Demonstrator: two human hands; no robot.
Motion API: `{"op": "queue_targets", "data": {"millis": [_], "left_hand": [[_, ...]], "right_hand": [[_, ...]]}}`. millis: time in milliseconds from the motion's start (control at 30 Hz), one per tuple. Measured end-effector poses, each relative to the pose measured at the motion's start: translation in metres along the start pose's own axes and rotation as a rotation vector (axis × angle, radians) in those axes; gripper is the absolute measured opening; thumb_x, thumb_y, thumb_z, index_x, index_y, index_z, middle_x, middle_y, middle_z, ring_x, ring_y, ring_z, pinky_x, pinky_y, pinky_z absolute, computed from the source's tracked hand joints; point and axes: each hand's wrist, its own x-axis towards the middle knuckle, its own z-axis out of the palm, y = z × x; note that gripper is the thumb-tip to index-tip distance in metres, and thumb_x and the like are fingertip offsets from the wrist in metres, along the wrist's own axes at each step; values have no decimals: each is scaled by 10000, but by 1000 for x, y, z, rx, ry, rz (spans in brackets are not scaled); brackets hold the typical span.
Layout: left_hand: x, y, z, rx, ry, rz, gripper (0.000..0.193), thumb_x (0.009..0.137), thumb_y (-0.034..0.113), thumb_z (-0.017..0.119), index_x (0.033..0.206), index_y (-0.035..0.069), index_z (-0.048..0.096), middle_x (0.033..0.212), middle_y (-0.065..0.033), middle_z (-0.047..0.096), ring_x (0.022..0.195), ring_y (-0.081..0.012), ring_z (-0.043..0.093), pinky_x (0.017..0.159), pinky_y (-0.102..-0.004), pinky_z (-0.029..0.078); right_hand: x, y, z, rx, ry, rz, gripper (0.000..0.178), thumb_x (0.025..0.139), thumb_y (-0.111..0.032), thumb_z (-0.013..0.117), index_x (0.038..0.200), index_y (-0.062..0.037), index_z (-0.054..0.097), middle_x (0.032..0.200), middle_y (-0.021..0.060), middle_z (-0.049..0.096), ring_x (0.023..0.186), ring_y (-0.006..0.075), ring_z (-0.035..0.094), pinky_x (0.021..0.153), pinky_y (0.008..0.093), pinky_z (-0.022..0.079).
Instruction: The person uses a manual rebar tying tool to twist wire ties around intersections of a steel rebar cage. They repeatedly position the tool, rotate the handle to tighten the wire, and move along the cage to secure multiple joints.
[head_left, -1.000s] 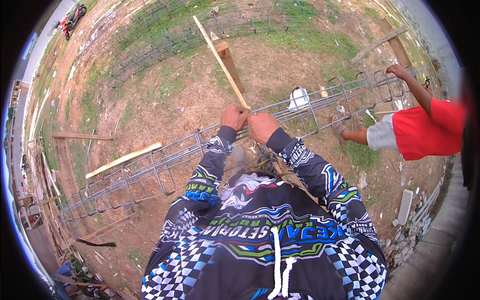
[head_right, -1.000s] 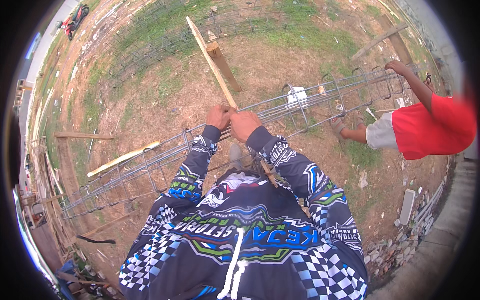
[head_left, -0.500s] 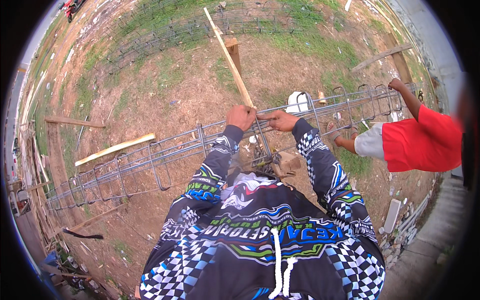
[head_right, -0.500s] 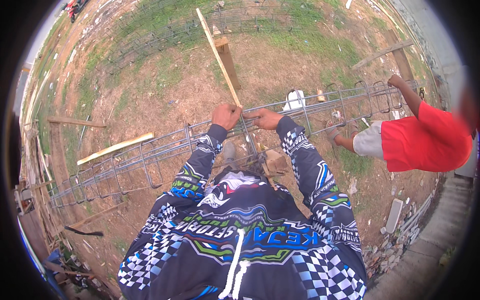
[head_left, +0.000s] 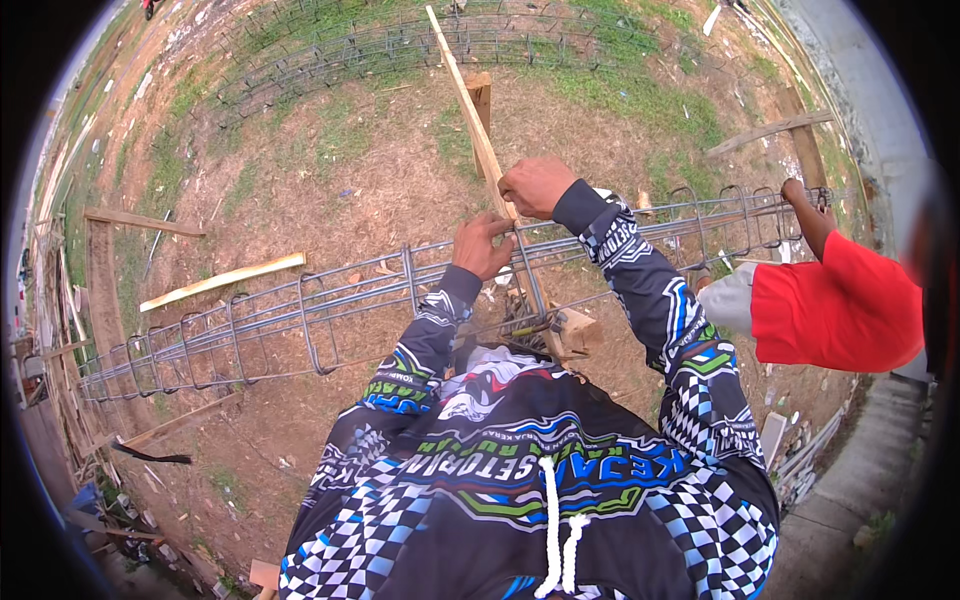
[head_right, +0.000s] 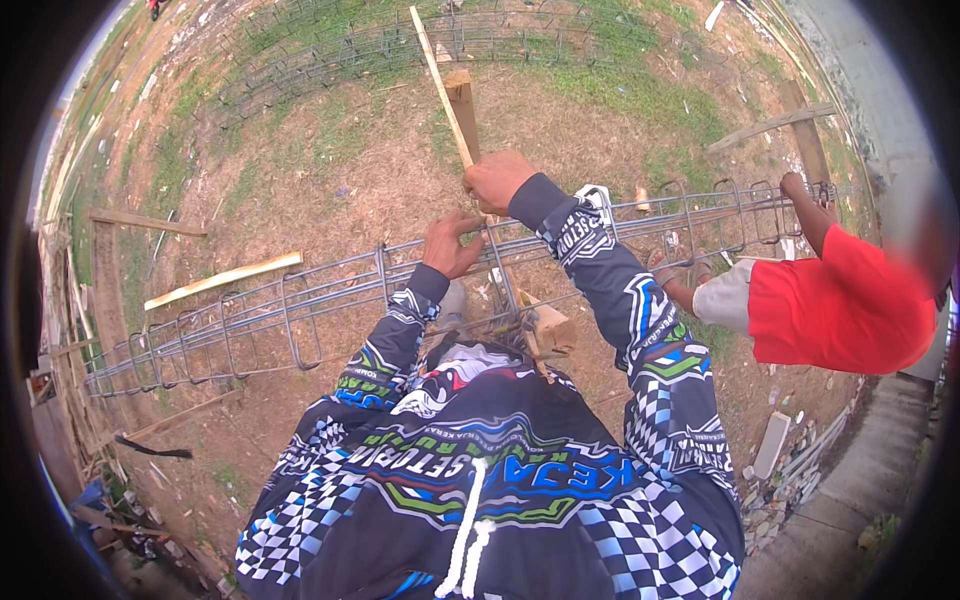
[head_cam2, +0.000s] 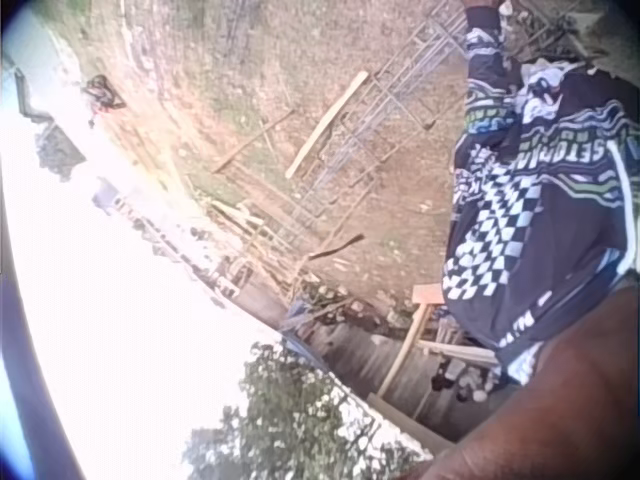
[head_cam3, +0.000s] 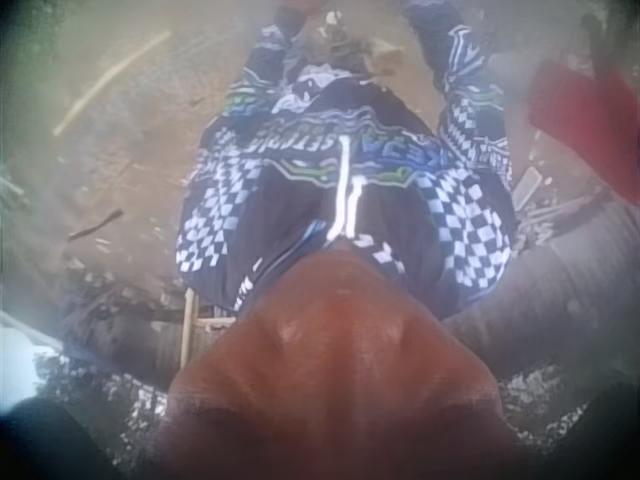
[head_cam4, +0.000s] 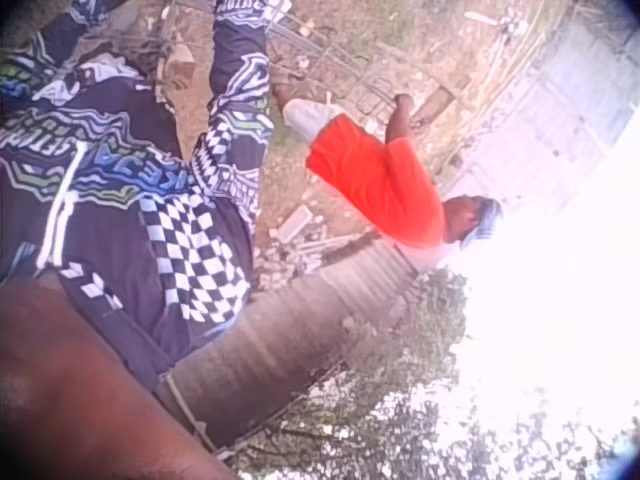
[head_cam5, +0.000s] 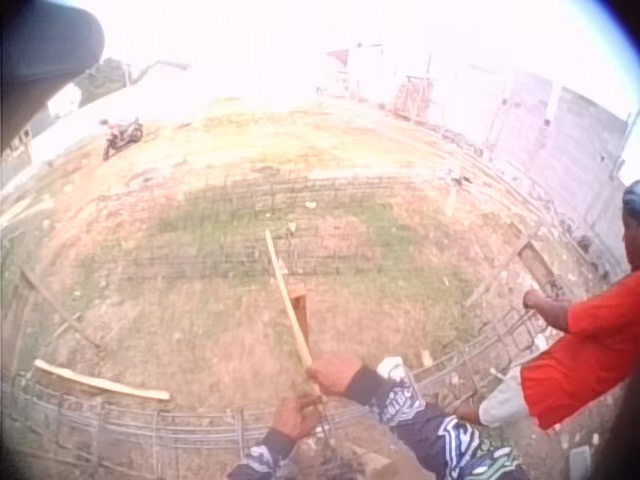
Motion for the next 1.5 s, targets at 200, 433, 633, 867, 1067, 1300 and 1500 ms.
{"op": "queue_targets", "data": {"millis": [200,433,633,867,1067,1300,1500], "left_hand": [[1,11,10,-171,119,-370,261,805,283,722,943,63,708,786,-96,720,794,-292,672,808,-411,438],[2,11,25,-116,196,-340,268,840,324,688,936,74,693,763,-94,716,771,-258,672,898,-391,342],[17,18,10,-189,39,-619,265,844,321,681,906,66,724,781,-108,710,770,-263,666,758,-401,475],[8,3,11,-273,60,-274,262,802,283,717,906,43,731,872,-136,704,750,-300,664,700,-394,512],[10,-13,26,-143,162,-104,244,847,272,684,846,31,723,750,-128,664,664,-273,650,610,-386,489],[31,-8,6,-356,-176,-416,313,915,265,647,818,-27,702,722,-75,666,628,-134,617,592,-303,493],[28,-7,8,-463,-125,-467,331,907,308,662,870,-19,699,637,-71,638,579,-124,601,532,-291,474]], "right_hand": [[46,15,41,102,107,176,196,741,-279,737,802,-98,695,777,134,683,784,324,675,678,452,522],[30,28,44,-48,47,374,230,733,-297,761,821,-91,709,821,138,699,796,323,684,688,434,533],[-67,26,16,331,-396,320,242,735,-276,742,812,-48,712,819,171,697,802,326,683,739,431,527],[-64,-24,-18,223,127,255,119,725,-168,669,703,-54,645,702,159,662,739,364,657,721,468,483],[-73,-78,-40,15,719,-118,266,733,-264,753,896,-90,635,772,75,661,846,302,637,795,425,456],[-155,-92,82,-112,-273,56,135,734,-224,707,805,-110,691,750,83,702,768,235,704,667,365,512],[-153,-101,59,-169,-266,-34,70,725,-196,669,726,-129,686,696,68,692,696,227,693,634,384,467]]}}
